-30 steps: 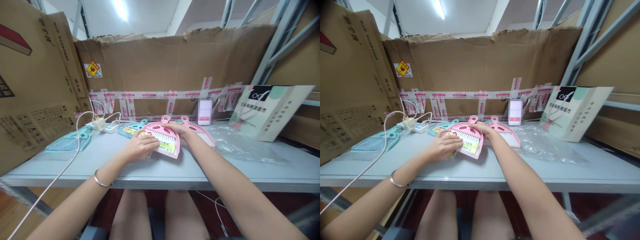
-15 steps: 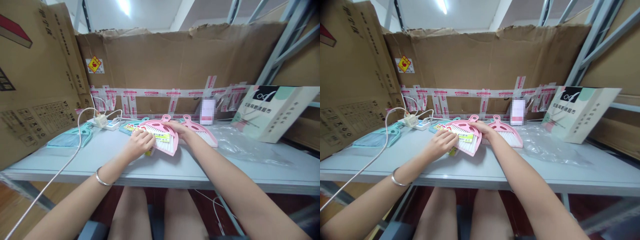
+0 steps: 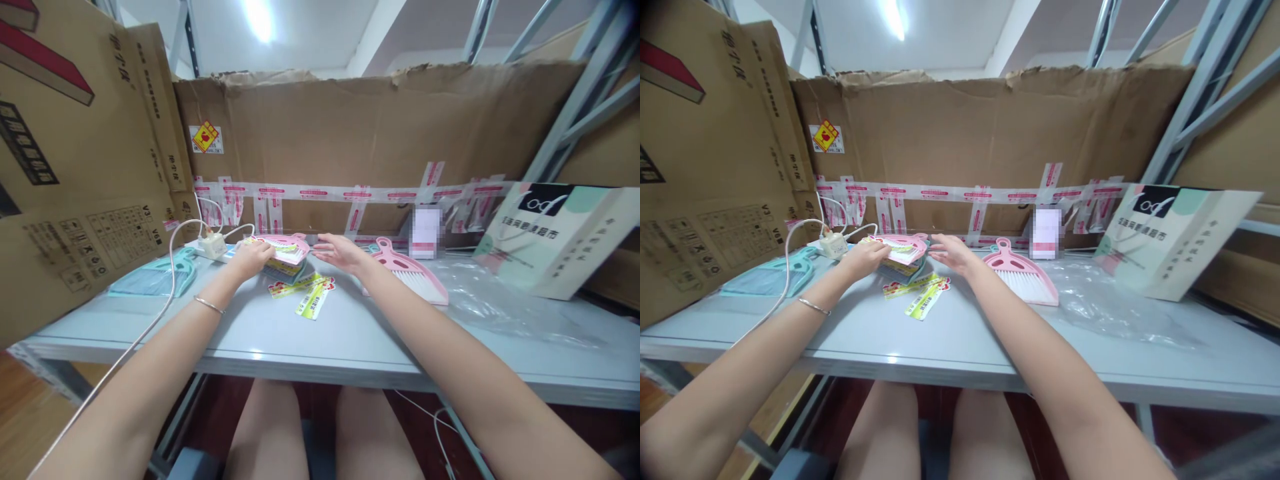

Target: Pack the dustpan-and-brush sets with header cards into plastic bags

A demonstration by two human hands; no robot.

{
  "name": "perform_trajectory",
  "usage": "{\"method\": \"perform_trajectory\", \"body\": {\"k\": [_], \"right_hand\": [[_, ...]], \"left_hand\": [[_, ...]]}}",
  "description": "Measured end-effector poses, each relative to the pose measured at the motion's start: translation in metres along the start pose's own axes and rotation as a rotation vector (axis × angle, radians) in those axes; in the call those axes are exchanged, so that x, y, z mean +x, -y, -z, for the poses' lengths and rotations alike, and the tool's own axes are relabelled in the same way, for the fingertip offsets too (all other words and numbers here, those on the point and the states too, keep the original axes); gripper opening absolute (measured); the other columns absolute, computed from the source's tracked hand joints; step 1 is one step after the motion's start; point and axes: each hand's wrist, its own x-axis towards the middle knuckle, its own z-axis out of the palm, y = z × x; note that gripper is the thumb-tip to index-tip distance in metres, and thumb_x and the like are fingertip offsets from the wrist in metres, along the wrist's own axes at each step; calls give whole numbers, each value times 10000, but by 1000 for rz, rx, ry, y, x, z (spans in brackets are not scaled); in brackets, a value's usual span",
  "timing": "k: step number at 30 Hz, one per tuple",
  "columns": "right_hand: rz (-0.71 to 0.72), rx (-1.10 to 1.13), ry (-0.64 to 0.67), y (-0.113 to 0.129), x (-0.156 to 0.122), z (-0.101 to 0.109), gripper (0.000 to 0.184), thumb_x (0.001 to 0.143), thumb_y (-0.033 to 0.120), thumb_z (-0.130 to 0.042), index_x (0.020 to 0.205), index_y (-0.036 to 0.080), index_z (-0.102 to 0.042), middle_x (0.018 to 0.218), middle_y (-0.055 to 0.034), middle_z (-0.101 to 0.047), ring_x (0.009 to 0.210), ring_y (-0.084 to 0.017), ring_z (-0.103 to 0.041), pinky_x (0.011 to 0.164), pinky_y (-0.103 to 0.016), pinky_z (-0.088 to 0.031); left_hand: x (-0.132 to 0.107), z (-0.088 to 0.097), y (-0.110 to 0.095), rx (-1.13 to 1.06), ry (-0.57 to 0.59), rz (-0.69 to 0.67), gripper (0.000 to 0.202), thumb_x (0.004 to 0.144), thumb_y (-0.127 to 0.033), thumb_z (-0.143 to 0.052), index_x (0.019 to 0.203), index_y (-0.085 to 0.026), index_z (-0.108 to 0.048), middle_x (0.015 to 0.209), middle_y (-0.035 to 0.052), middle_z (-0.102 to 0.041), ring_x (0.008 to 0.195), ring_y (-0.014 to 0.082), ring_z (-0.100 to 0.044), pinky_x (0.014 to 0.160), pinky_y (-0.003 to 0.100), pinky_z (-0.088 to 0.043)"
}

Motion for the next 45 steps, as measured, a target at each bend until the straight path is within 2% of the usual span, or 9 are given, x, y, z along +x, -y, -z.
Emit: {"method": "perform_trajectory", "body": {"k": [6, 13, 20, 24, 27, 29, 33, 37, 45], "right_hand": [[9, -53, -99, -5, -11, 40, 83, 839, 224, -543, 905, 175, -528, 909, -88, -648, 751, -135, -643, 727, -269, -524], [103, -152, -218, 13, -35, 81, 50, 841, 227, -541, 871, 190, -557, 894, -67, -663, 700, -124, -628, 622, -232, -514], [181, -371, -367, 13, -29, 90, 91, 830, 274, -519, 855, 190, -544, 880, -56, -671, 663, -115, -612, 550, -216, -482], [244, -613, -583, 18, -30, 112, 131, 769, 280, -558, 862, 189, -567, 939, -52, -653, 818, -151, -612, 719, -280, -485], [215, -786, -771, 20, -36, 137, 239, 707, 313, -614, 893, 170, -572, 1039, -108, -619, 1024, -248, -556, 850, -358, -436], [147, -865, -814, 18, -38, 151, 346, 650, 356, -675, 907, 151, -568, 1060, -154, -607, 1080, -304, -524, 858, -385, -424], [12, -980, -764, 7, -36, 162, 521, 538, 451, -763, 911, 140, -572, 1027, -187, -619, 1039, -336, -550, 787, -384, -446], [-56, -1090, -725, 4, -31, 167, 513, 505, 456, -783, 862, 143, -587, 976, -174, -633, 972, -328, -579, 744, -382, -451], [-65, -1238, -678, 8, -28, 166, 258, 602, 356, -740, 585, 182, -551, 710, -91, -626, 774, -260, -611, 660, -341, -427]], "left_hand": [[-2, -26, 7, -133, 102, -66, 284, 785, -67, -442, 974, -171, -626, 960, 106, -664, 912, 208, -611, 799, 329, -451], [-7, -22, 13, -256, 200, -140, 413, 844, -166, -415, 1242, -194, -523, 1263, 83, -567, 1167, 211, -503, 968, 332, -387], [-14, -19, 6, -274, 279, -62, 584, 745, -70, -429, 1322, -161, -439, 1364, 101, -472, 1260, 247, -418, 1026, 372, -352], [-13, -11, 2, -301, 87, -51, 623, 727, -41, -420, 1344, -121, -394, 1395, 130, -425, 1258, 246, -418, 1023, 392, -364], [-7, -3, -4, -342, -126, -87, 395, 819, -113, -391, 1174, -118, -564, 1224, 135, -585, 1125, 227, -537, 950, 392, -428], [0, 4, -15, -361, -165, -128, 306, 866, -169, -383, 1008, -150, -653, 1110, 110, -652, 1044, 218, -581, 912, 392, -444], [23, 20, -55, -399, 111, -208, 299, 905, -282, -408, 892, -167, -684, 1009, 81, -682, 998, 204, -581, 917, 356, -423], [53, 26, -90, -352, 386, -172, 294, 851, -269, -492, 1093, -153, -612, 1135, 99, -623, 1044, 209, -556, 906, 310, -417], [107, 10, -94, -267, 710, 39, 544, 632, -342, -689, 1114, -106, -597, 1032, 168, -665, 826, 275, -635, 684, 320, -478]]}}
